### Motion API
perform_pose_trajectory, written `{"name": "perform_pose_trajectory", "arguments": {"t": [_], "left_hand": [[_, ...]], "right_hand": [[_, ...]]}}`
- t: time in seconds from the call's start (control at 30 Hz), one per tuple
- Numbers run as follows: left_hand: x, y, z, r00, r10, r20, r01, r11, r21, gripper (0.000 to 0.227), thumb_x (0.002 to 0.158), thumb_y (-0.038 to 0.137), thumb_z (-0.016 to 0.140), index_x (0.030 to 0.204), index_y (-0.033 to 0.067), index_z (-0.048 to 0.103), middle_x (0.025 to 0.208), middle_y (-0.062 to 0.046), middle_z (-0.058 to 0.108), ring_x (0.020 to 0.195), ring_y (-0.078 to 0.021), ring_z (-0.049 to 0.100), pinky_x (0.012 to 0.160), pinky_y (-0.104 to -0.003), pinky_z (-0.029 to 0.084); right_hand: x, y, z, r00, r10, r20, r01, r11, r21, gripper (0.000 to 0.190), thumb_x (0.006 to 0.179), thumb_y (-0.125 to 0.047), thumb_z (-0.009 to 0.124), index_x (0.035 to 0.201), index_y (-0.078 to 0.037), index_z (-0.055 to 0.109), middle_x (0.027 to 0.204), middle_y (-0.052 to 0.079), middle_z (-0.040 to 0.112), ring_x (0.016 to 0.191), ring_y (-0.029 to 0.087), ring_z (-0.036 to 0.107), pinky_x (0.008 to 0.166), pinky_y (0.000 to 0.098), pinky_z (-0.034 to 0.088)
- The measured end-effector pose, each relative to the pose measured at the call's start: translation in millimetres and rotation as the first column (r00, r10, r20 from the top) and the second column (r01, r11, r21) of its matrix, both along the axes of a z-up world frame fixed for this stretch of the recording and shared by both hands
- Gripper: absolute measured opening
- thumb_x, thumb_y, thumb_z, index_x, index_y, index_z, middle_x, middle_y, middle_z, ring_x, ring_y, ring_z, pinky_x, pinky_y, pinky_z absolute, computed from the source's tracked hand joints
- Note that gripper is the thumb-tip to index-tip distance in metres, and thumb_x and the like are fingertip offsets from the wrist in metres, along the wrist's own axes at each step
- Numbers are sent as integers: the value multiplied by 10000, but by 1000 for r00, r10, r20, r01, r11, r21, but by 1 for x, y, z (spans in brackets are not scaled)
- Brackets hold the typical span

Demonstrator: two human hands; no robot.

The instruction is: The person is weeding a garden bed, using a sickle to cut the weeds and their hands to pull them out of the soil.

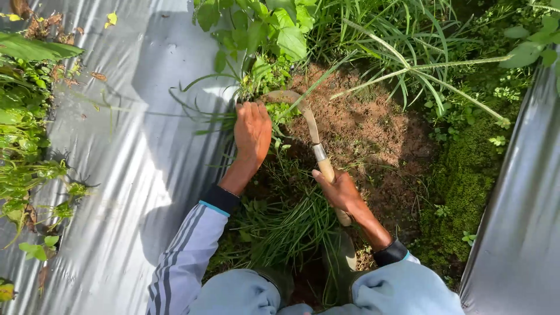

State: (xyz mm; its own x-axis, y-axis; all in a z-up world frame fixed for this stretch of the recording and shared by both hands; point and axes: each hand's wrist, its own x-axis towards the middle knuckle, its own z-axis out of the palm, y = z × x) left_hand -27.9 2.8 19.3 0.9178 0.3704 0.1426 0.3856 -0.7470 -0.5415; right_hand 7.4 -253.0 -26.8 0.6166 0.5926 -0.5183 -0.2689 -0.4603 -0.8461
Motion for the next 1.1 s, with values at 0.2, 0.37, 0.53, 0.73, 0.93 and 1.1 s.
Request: {"name": "perform_pose_trajectory", "arguments": {"t": [0.2, 0.37, 0.53, 0.73, 0.93, 1.1], "left_hand": [[-54, 14, -87, 990, 139, -25, -141, 976, -167, 179, 996, 166, 601, 1081, 16, 648, 763, -51, 542, 552, -154, 535, 507, -375, 489], [-69, -8, -91, 968, 248, 46, -201, 869, -451, 277, 957, 143, 610, 1190, -6, 634, 894, -107, 656, 503, -173, 636, 396, -370, 476], [-76, -14, -80, 964, 257, 66, -198, 863, -465, 178, 1032, 159, 542, 1087, 18, 636, 814, -65, 640, 422, -145, 567, 387, -340, 440], [-80, -14, -79, 963, 221, 157, -124, 875, -468, 245, 1080, 254, 515, 955, 65, 609, 695, -25, 577, 352, -132, 524, 363, -313, 430], [-89, -18, -66, 958, 220, 185, -99, 857, -506, 188, 1040, 229, 550, 951, 75, 613, 694, -35, 589, 400, -202, 596, 407, -367, 495], [-88, -19, -69, 948, 245, 203, -81, 802, -592, 198, 1049, 224, 525, 954, 74, 612, 707, -34, 593, 423, -235, 627, 423, -394, 502]], "right_hand": [[-6, -7, 6, 962, -106, -253, 141, 982, 126, 439, 1035, -362, 596, 771, -15, 556, 499, 106, 509, 310, 157, 503, 286, 299, 455], [-5, 14, -3, 828, -383, -410, 458, 883, 101, 576, 1075, -532, 435, 812, -27, 522, 533, 43, 465, 343, 118, 459, 297, 272, 450], [-29, 16, -42, 894, -191, -405, 228, 973, 44, 614, 1038, -588, 476, 755, -47, 545, 506, 62, 510, 333, 151, 488, 293, 331, 478], [-27, 39, -44, 835, -338, -433, 393, 919, 41, 625, 1044, -622, 402, 772, -71, 511, 506, 24, 461, 333, 126, 460, 307, 315, 475], [-29, 33, -77, 781, -430, -452, 488, 873, 12, 600, 993, -710, 476, 900, -117, 487, 569, 32, 532, 388, 150, 508, 357, 329, 510], [-37, 32, -67, 794, -222, -566, 352, 927, 131, 506, 1084, -515, 378, 809, -105, 486, 534, -12, 479, 355, 134, 448, 338, 299, 457]]}}
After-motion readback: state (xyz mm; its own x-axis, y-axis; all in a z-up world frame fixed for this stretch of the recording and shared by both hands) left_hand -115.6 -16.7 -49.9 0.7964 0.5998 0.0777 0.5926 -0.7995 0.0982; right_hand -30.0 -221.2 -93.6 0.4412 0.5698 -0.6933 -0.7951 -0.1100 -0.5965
